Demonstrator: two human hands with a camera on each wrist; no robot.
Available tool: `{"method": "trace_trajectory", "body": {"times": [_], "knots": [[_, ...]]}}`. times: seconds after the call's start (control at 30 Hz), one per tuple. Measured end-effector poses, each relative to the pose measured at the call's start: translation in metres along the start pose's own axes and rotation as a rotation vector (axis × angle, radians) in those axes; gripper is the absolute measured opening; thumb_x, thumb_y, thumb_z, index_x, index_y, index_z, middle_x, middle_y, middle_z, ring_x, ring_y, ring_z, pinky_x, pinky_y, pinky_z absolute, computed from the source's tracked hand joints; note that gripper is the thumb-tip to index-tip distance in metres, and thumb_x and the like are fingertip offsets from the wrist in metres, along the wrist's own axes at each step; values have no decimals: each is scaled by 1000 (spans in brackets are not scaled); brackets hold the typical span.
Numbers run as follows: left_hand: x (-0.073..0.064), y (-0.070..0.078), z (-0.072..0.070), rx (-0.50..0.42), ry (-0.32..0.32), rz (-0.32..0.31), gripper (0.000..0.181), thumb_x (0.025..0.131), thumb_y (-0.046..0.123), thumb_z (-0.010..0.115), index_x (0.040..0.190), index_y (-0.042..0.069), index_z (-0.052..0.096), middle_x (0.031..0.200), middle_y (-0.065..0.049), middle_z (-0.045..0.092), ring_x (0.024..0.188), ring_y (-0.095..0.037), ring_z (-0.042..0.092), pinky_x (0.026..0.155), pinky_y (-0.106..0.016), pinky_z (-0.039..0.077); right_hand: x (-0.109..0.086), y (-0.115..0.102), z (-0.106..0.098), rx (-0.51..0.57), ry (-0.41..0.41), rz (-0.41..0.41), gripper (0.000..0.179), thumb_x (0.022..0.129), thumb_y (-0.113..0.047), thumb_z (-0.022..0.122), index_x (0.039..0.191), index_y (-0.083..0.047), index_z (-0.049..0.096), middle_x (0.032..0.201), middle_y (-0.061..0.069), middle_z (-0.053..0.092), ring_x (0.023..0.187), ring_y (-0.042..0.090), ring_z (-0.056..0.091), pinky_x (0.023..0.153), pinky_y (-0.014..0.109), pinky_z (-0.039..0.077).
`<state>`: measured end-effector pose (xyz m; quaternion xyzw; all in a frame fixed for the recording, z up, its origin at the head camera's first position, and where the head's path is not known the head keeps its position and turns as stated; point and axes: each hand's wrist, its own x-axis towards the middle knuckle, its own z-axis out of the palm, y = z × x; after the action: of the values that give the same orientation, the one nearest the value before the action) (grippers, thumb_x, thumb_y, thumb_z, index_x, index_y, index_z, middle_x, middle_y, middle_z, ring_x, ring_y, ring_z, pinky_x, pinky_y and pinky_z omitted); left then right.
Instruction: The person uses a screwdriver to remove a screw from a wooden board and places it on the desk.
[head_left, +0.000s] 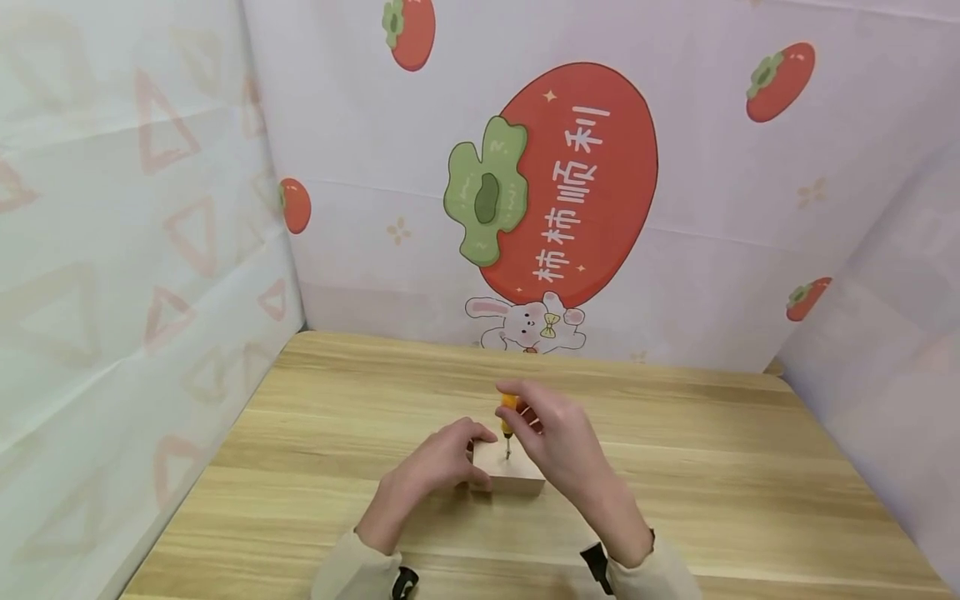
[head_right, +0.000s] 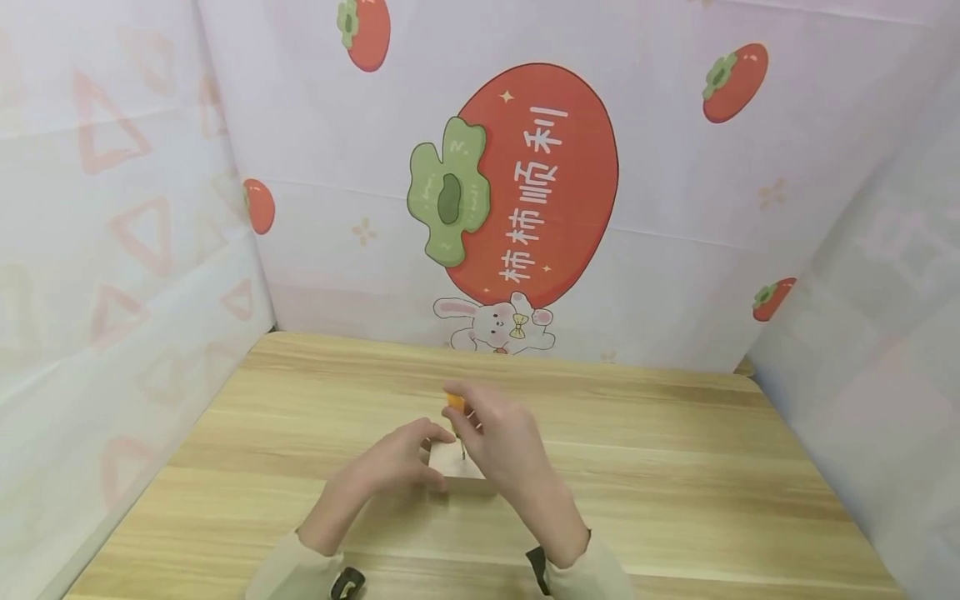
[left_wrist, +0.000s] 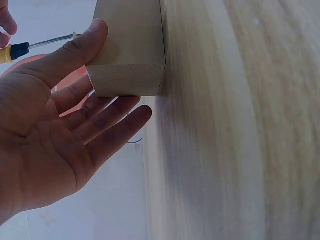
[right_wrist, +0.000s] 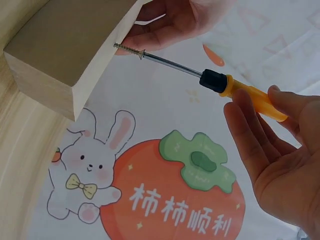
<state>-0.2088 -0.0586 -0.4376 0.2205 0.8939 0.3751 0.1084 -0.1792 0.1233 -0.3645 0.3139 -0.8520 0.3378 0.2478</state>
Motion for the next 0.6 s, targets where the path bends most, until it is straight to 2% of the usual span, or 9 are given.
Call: {"method": "trace_trajectory", "body": {"times": [0.17, 0.27, 0.43, 0.6], "knots": [[-1, 0, 0, -6, 1, 0, 53, 65, 23, 85, 113, 12, 65, 95, 5, 57, 87, -13, 52, 75, -29, 44, 1, -3, 1, 50, -23, 13, 26, 85, -12, 69, 111, -17, 64, 86, -9, 64, 68, 4, 59, 62, 15, 50], [-1, 0, 1, -10, 0, -1, 53, 65, 23, 85, 113, 12, 65, 96, 5, 57, 87, -13, 52, 76, -29, 44, 0, -2, -1, 83, -31, 61, 26, 85, -14, 69, 110, -19, 65, 86, -10, 64, 70, 3, 59, 62, 18, 51], [-1, 1, 1, -21, -17, -20, 53, 66, 23, 85, 114, 12, 65, 97, 4, 57, 89, -14, 52, 78, -31, 44, -2, 1, -6, 195, -44, 158, 27, 84, -18, 70, 110, -22, 66, 95, -10, 65, 82, 6, 60, 64, 24, 53], [1, 0, 0, -10, -20, -30, 53, 67, 24, 85, 115, 13, 65, 98, 5, 57, 90, -14, 53, 79, -33, 44, -2, 3, -9, 269, -63, 176, 25, 84, -19, 70, 109, -23, 67, 96, -8, 66, 82, 8, 62, 64, 27, 54]]}}
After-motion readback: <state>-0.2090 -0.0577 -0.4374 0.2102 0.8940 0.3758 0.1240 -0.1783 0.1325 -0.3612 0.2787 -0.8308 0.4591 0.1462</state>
